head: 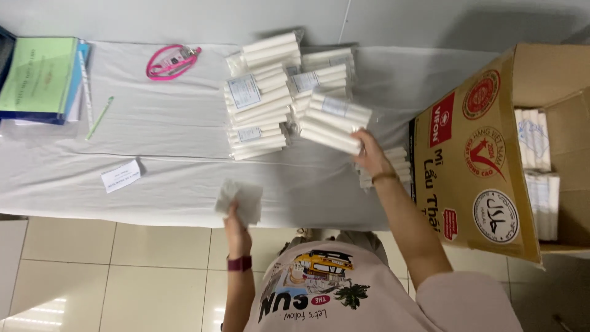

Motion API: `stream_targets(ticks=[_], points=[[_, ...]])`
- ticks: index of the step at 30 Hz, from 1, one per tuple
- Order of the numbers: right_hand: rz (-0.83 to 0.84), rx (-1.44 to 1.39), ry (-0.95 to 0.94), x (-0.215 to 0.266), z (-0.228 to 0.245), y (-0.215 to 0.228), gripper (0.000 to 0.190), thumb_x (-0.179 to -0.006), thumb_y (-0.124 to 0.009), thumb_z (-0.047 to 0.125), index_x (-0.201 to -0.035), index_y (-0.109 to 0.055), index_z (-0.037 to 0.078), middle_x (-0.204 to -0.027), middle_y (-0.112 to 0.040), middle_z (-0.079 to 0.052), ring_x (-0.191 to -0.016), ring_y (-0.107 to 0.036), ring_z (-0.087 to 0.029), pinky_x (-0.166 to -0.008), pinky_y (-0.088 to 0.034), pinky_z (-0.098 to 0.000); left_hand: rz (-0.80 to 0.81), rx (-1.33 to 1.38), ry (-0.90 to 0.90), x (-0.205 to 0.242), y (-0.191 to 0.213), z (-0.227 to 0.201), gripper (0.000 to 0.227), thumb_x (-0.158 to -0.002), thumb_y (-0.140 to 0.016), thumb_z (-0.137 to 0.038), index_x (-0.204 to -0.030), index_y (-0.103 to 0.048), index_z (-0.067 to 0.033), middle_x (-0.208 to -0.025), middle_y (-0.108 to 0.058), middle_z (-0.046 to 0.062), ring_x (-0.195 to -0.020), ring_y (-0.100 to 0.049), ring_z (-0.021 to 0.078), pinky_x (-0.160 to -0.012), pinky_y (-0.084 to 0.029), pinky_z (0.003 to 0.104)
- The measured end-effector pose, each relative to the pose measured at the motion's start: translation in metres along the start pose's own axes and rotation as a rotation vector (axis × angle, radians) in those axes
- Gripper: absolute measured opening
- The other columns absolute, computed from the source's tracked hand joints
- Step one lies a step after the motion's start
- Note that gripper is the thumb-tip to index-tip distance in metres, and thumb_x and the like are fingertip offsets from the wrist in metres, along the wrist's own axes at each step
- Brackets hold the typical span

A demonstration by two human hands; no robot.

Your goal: The person stands at a table and repeatedly picks up stacks of white cylindrical items wrapped in plastic. They transfer these stacks from the table into a large cardboard box, arranging them neatly inside. The person uses both hands to handle the items and occasionally adjusts the stacks within the box.

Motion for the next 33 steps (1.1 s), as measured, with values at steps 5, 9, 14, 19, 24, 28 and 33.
stream_targets(ticks=[5, 9, 14, 19, 24, 28, 33], points=[[-0.018, -0.179, -0.168, 0.063, -0.129, 0.044, 0.010, -0.087, -0.065, 0.016, -0.091, -0.056, 0.012, -0.112, -0.057, -0.006, -0.102, -0.061, -0.022, -0.088, -0.057, -0.0435, 0.308, -0.626, -0.990, 0.079, -0.166, -0.042, 0.047, -0.110, -0.043, -0.021, -0.151, -0.041, 0.0016, -0.149, -0.051, 0.027, -0.128, -0.059, 0.0294, -0.091, -0.057, 0.035], [0.287, -0.434, -0.178, 0.046, -0.260, 0.082, 0.020, -0.105, -0.055, 0.019, -0.119, -0.048, 0.006, -0.124, -0.041, -0.015, -0.110, -0.046, -0.028, -0.099, -0.049, -0.0467, 0.527, -1.333, -1.286, 0.093, -0.226, 0.061, 0.057, -0.111, -0.044, -0.026, -0.163, -0.027, -0.0088, -0.172, -0.025, 0.022, -0.158, -0.029, 0.0350, -0.131, -0.029, 0.054], [0.324, -0.776, -0.223, 0.114, -0.204, -0.011, 0.068, -0.099, -0.047, 0.055, -0.155, -0.040, 0.016, -0.153, -0.047, -0.010, -0.138, -0.050, -0.028, -0.108, -0.052, -0.0510, 0.909, -1.619, -1.224, 0.095, -0.226, 0.137, 0.076, -0.102, -0.056, -0.055, -0.163, -0.016, -0.0358, -0.171, -0.006, -0.001, -0.157, 0.001, 0.0231, -0.125, 0.001, 0.053], [0.120, -0.455, -0.245, 0.096, -0.218, 0.017, 0.076, -0.093, -0.043, 0.069, -0.152, -0.043, 0.021, -0.153, -0.047, -0.008, -0.138, -0.049, -0.030, -0.110, -0.041, -0.0514, 0.861, -1.869, -1.135, 0.029, -0.202, 0.126, 0.076, -0.103, -0.051, -0.055, -0.165, -0.014, -0.0282, -0.173, -0.004, 0.001, -0.159, 0.000, 0.0243, -0.128, 0.001, 0.056], [0.090, -0.307, -0.271, 0.094, -0.207, 0.001, 0.083, -0.090, -0.043, 0.077, -0.153, -0.043, 0.022, -0.156, -0.047, -0.005, -0.143, -0.045, -0.028, -0.113, -0.036, -0.0478, 0.528, -1.600, -1.104, 0.040, -0.211, 0.100, 0.068, -0.105, -0.052, -0.039, -0.165, -0.023, -0.0274, -0.174, -0.013, 0.000, -0.160, -0.005, 0.0268, -0.128, -0.005, 0.054], [-0.044, -0.269, -0.246, 0.062, -0.246, 0.041, 0.078, -0.092, -0.044, 0.070, -0.151, -0.043, 0.019, -0.135, -0.049, -0.008, -0.122, -0.048, -0.027, -0.099, -0.042, -0.0453, 0.730, -1.808, -1.050, 0.074, -0.227, 0.135, 0.072, -0.095, -0.055, -0.020, -0.162, -0.029, -0.0263, -0.170, -0.019, 0.001, -0.158, -0.009, 0.0306, -0.126, -0.006, 0.063], [-0.096, -0.005, -0.143, 0.038, -0.265, 0.089, 0.064, -0.110, -0.063, 0.057, -0.150, -0.052, 0.008, -0.093, -0.034, -0.027, -0.071, -0.031, -0.035, -0.053, -0.031, -0.0408, 0.701, -1.693, -1.253, -0.003, -0.192, 0.114, 0.073, -0.090, -0.065, -0.015, -0.156, -0.038, -0.0300, -0.169, -0.020, 0.004, -0.156, -0.016, 0.0311, -0.123, -0.013, 0.064]])
Point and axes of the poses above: each hand's wrist, its own x-axis away from the middle knuckle, its own y-axis out of the back of the hand, z = x × y, the point moved 8 cm from there along -x, towards the middle knuckle
